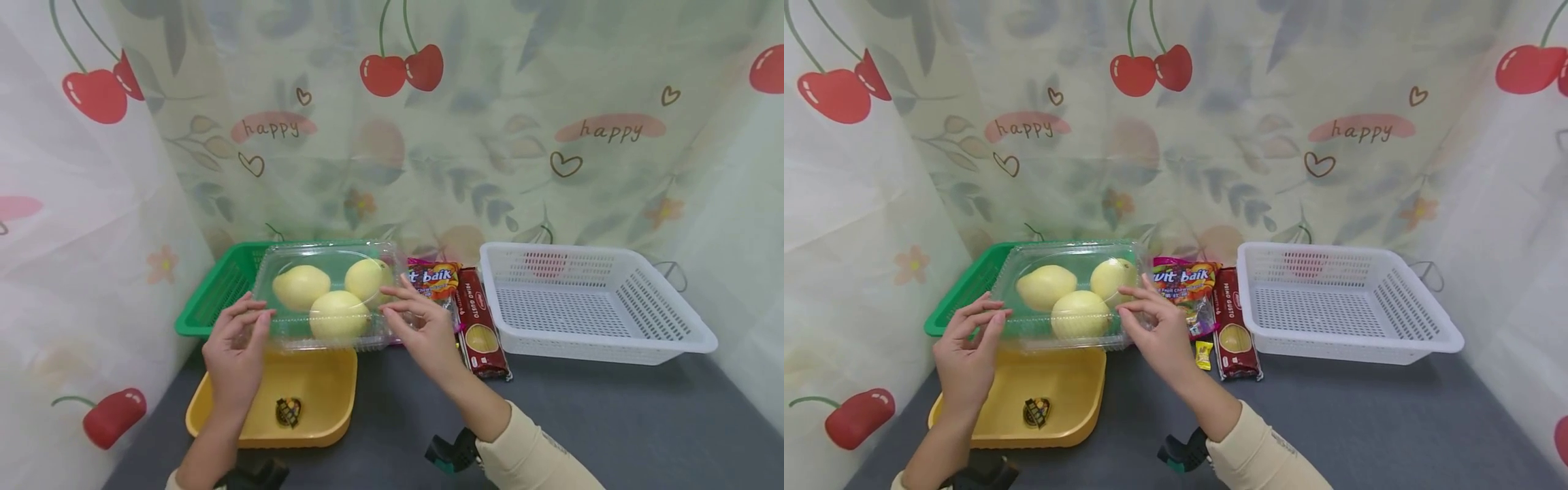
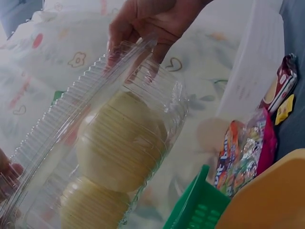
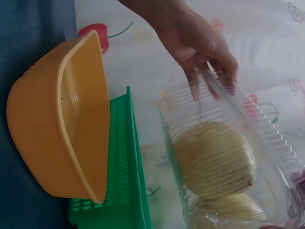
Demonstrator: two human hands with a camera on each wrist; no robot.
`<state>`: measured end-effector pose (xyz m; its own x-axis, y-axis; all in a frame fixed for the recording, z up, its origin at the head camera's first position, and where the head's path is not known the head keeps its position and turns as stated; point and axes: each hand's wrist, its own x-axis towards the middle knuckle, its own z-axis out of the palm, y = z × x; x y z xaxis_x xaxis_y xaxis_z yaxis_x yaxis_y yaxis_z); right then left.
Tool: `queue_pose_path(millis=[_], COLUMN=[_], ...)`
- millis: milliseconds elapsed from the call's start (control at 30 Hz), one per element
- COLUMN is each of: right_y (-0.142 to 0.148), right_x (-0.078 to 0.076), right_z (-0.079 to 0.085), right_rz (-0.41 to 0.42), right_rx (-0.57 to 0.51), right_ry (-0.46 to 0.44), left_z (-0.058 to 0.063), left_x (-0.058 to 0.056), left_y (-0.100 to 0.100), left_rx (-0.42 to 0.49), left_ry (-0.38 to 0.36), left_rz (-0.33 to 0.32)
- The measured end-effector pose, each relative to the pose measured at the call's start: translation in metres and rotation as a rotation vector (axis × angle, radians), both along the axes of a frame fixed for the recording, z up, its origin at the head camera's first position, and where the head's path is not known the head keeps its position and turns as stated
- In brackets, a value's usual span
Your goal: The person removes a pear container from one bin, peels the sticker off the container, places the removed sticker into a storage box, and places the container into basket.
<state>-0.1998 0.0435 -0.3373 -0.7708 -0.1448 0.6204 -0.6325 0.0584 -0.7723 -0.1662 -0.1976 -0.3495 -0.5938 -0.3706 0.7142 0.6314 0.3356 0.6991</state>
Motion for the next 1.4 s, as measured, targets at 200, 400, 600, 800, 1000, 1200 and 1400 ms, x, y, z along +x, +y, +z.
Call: queue_pose_path(millis=[200,400,600,800,1000,1200,1400], right_y=[-0.010,-0.020,-0.031,-0.046,-0.058,-0.065,-0.072], right_x=[-0.013,-0.026,-0.039,-0.051,-0.059,-0.071,-0.083], right_z=[0.000,0.000,0.000,0.001,0.001,-0.001,-0.005], right_rz=[0.014,0.014,0.029,0.043,0.065,0.020,-0.024], right_rx=[-0.017,-0.019,-0.027,-0.047,-0.044,-0.014,0.050], right_ry=[-0.014,-0.041,-0.052,-0.076,-0.101,-0.140,-0.166], left_z=[0.001,0.002,0.003,0.005,0.005,0.006,0.005], left_x=[-0.009,-0.017,-0.027,-0.041,-0.050,-0.064,-0.082], left_y=[-0.008,-0.016,-0.026,-0.037,-0.046,-0.053,-0.063], left_rx=[0.000,-0.015,0.001,0.043,0.053,0.019,-0.065], left_ry=[-0.034,-0.103,-0.128,-0.118,-0.137,-0.175,-0.242], left_rz=[0.053,0.105,0.114,0.119,0.168,0.182,0.202])
